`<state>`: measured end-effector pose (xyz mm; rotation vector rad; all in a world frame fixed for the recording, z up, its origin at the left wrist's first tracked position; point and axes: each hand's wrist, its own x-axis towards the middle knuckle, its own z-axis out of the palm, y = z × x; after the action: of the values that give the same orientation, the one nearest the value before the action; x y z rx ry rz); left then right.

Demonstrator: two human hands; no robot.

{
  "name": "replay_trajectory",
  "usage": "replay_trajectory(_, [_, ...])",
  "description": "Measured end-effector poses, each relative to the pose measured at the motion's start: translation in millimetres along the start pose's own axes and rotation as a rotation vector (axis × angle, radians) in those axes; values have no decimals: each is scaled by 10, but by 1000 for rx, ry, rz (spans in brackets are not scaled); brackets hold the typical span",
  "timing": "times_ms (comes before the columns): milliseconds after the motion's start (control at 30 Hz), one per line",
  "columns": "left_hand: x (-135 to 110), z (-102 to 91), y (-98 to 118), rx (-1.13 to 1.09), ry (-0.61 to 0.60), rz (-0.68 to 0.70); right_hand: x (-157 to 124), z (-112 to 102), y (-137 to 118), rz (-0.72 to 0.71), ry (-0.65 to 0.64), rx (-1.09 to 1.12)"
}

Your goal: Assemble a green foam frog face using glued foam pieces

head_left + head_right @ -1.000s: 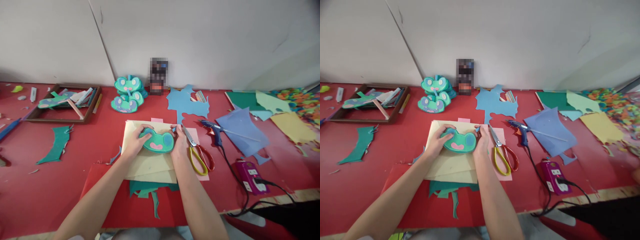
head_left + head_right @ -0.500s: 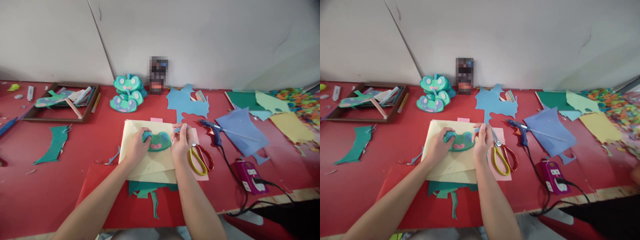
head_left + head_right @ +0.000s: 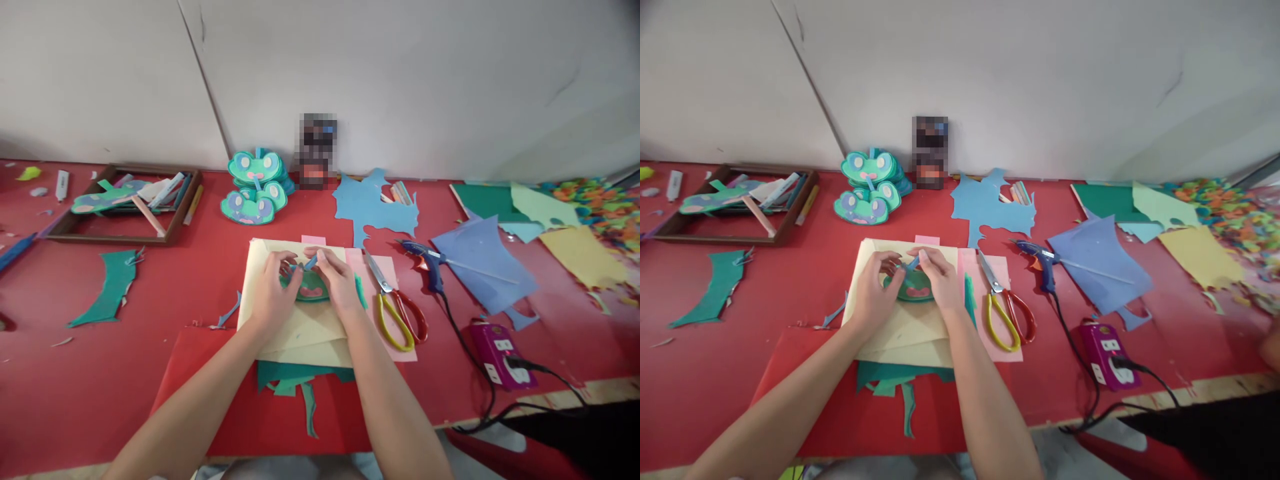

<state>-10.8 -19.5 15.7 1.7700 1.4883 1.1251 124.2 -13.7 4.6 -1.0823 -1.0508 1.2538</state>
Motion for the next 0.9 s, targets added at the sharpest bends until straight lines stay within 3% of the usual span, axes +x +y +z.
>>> replay_trajectory(200, [47, -31, -20, -163, -176, -84, -19, 38, -51, 19, 0, -1])
replay_trajectory(367, [70, -21, -35, -203, -146, -143, -35, 43, -74, 62, 2, -32])
replay_trajectory(533, [83, -12, -76, -284, -100, -197, 6, 22, 7, 19, 94, -14])
replay_trajectory(733, [109, -14, -118, -303, 9, -223, -15, 51, -29, 82, 43, -65])
replay_trajectory(900, [113, -25, -125, -302, -1, -229, -58, 88, -79, 118, 23, -112])
